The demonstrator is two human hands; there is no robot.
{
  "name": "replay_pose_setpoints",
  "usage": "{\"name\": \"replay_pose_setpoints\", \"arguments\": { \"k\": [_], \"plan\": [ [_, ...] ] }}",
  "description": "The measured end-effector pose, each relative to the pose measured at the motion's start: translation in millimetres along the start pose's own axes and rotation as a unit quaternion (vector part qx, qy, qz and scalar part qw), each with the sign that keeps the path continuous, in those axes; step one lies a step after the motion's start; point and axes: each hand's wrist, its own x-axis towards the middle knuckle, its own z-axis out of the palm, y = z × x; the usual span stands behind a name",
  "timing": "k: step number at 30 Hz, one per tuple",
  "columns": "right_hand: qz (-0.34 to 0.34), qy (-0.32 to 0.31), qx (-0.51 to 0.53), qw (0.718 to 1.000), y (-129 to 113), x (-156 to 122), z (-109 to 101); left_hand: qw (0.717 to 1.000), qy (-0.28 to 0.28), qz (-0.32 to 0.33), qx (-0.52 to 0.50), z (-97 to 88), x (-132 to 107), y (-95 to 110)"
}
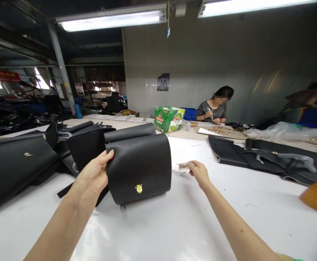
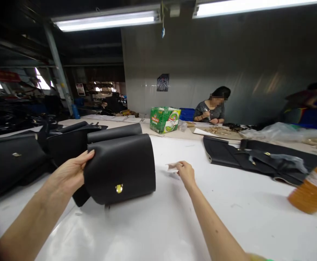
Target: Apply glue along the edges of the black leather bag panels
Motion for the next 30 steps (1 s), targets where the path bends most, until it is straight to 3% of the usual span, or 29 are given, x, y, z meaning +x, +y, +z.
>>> {"name": "replay_pose_setpoints", "arguments": {
  "k": [5,9,17,23,26,30],
  "plan": [
    [-0.054,-0.13,0.045,0.989,-13,-67,-23,1.0,0.002,-0.002,0.0,6.5,-2,-3],
    [-0.087,-0.205,0.066,0.973,-29,-106,-39,1.0,-0.005,0.014,0.006,15.6,-21,9],
    [-0.135,-0.19,0.11,0.966,-66,-158,-84,1.0,0.014,0.007,0.007,47.4,-81,43],
    [-0.219,-0.137,0.148,0.955,-98,-196,-117,0.999,0.014,0.037,-0.02,60.7,-122,46],
    [-0.232,-0.155,0.166,0.946,-113,-210,-119,0.999,0.008,0.044,-0.008,54.3,-131,40],
    [-0.272,-0.205,0.178,0.923,-139,-231,-99,0.997,-0.008,0.073,0.01,36.5,-135,28]
  ]
}}
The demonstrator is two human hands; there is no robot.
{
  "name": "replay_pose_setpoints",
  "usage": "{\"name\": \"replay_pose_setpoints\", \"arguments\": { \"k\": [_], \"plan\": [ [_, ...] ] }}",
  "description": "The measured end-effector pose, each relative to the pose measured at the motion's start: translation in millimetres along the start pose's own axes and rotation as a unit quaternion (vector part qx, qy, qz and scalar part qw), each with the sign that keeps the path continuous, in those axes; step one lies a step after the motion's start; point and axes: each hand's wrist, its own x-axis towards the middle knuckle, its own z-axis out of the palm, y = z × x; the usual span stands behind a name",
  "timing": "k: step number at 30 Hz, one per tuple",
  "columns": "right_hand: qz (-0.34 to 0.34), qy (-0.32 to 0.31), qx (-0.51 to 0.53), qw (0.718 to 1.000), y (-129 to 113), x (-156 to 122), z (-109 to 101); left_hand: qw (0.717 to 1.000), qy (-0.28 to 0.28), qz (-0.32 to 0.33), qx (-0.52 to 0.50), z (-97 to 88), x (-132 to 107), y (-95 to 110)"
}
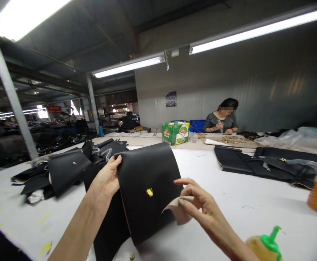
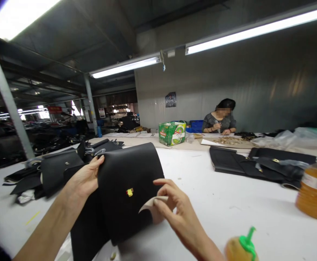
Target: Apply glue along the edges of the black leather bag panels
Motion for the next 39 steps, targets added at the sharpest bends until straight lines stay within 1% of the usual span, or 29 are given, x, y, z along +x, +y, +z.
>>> {"name": "replay_pose_setpoints", "arguments": {
  "k": [2,4,6,8,12,16,19,21,23,25,27,29,30,32,34,39],
  "plan": [
    [-0.02,-0.042,0.002,0.999,-8,6,22,1.0,-0.01,0.012,-0.009,-8.2,-4,-4],
    [-0.046,-0.071,0.012,0.996,-13,13,43,1.0,-0.017,0.021,-0.011,-14.7,-9,-6],
    [-0.059,-0.086,0.025,0.994,-15,20,60,0.999,-0.024,0.024,-0.008,-20.5,-15,-6],
    [-0.059,-0.087,0.036,0.994,-15,24,72,0.999,-0.037,0.025,-0.013,-27.1,-22,-7],
    [-0.064,-0.082,0.071,0.992,-10,28,82,0.999,-0.039,0.01,-0.013,-45.5,-33,-12],
    [-0.084,-0.083,0.115,0.986,-8,30,87,0.998,-0.039,-0.045,0.001,-64.4,-38,-23],
    [-0.091,-0.08,0.137,0.983,-11,34,92,0.996,-0.035,-0.078,0.023,-69.7,-39,-31],
    [-0.1,-0.083,0.14,0.982,-14,34,95,0.995,-0.021,-0.065,0.066,-68.1,-39,-35],
    [-0.11,-0.062,0.134,0.983,-15,31,94,0.993,-0.015,-0.052,0.107,-64.6,-40,-36],
    [-0.104,0.003,0.107,0.989,-11,24,89,0.99,-0.014,-0.059,0.127,-61.8,-42,-35],
    [-0.061,0.085,0.069,0.992,1,15,78,0.989,-0.004,-0.073,0.131,-61.0,-44,-32],
    [0.047,0.133,0.062,0.988,17,6,65,0.989,0.025,-0.075,0.128,-62.0,-46,-29],
    [0.069,0.151,0.056,0.985,25,2,59,0.989,0.037,-0.073,0.125,-63.0,-47,-28],
    [0.083,0.175,0.02,0.981,39,-2,48,0.988,0.054,-0.075,0.122,-65.3,-47,-28],
    [0.074,0.184,-0.016,0.98,47,-1,43,0.987,0.058,-0.077,0.126,-67.6,-47,-29],
    [0.06,0.179,-0.079,0.979,49,9,40,0.988,0.048,-0.08,0.12,-70.3,-50,-30]
  ]
}}
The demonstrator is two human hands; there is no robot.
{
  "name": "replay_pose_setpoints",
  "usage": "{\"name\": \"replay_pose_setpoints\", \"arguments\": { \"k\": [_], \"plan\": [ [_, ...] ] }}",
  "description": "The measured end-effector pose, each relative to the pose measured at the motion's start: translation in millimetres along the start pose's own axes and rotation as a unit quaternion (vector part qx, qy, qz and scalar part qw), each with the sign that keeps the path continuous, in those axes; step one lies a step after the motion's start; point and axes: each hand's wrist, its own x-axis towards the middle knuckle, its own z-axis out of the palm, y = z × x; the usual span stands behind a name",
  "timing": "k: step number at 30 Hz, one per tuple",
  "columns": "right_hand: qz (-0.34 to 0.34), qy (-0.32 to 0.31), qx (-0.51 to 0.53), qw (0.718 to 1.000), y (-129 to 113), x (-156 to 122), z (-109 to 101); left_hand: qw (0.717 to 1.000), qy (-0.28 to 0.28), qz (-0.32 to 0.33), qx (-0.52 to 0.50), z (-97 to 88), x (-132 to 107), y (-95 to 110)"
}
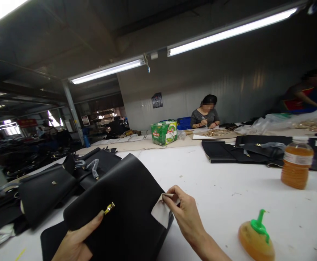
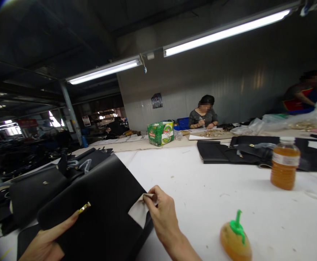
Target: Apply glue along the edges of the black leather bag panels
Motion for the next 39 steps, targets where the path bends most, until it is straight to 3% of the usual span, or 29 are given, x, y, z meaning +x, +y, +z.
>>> {"name": "replay_pose_setpoints", "arguments": {
  "k": [10,15,21,28,33,39],
  "plan": [
    [0.013,0.011,-0.046,0.999,7,5,-11,1.0,0.012,0.009,-0.005,2.4,-2,2],
    [-0.025,0.015,-0.064,0.998,1,-5,-20,1.0,0.006,0.017,0.011,1.0,1,0],
    [-0.069,-0.031,-0.065,0.995,-3,-6,-14,1.0,0.005,-0.013,-0.012,-8.2,9,-5],
    [-0.046,-0.008,-0.1,0.994,6,0,-15,0.997,-0.004,-0.059,-0.053,-23.6,16,-5],
    [-0.065,-0.032,-0.07,0.995,0,-1,-14,0.997,-0.008,-0.059,-0.051,-21.3,16,-4],
    [-0.071,-0.019,-0.09,0.993,0,5,-13,0.997,-0.009,-0.052,-0.049,-16.2,15,-4]
  ]
}}
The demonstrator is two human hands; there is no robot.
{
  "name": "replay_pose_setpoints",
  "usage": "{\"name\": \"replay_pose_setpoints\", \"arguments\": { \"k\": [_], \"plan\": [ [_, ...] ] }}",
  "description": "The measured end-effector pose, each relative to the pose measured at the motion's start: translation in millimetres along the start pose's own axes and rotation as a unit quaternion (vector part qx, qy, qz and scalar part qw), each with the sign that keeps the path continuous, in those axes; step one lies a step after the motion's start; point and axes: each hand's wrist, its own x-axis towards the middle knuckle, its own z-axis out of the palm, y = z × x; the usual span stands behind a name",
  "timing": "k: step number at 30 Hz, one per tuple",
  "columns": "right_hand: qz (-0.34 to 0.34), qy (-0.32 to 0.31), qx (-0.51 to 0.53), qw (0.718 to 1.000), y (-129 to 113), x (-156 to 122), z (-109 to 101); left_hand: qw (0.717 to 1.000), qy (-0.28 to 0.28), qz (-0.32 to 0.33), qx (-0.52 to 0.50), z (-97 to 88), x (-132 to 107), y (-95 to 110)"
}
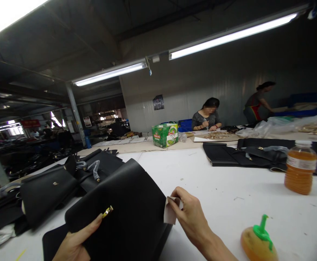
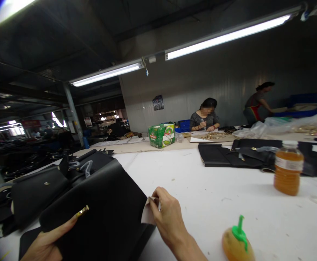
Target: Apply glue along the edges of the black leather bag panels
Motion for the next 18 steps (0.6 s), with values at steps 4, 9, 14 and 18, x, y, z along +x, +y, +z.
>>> {"name": "replay_pose_setpoints", "arguments": {
  "k": [4,9,14,18],
  "plan": [
    [-0.024,-0.015,0.006,1.0,-0.4,-1.9,1.6,1.0,-0.009,0.003,0.018,1.0,-1.3,0.0],
    [-0.02,-0.007,-0.003,1.0,-1.2,-2.4,2.0,1.0,-0.008,-0.005,0.003,-2.7,2.0,-0.1],
    [-0.056,-0.012,0.005,0.998,-7.0,3.2,5.1,0.999,0.002,0.01,0.034,-1.8,2.0,-3.3],
    [-0.056,-0.004,-0.015,0.998,-7.7,6.7,6.7,0.999,0.007,0.027,0.033,1.3,-0.5,-4.5]
  ]
}}
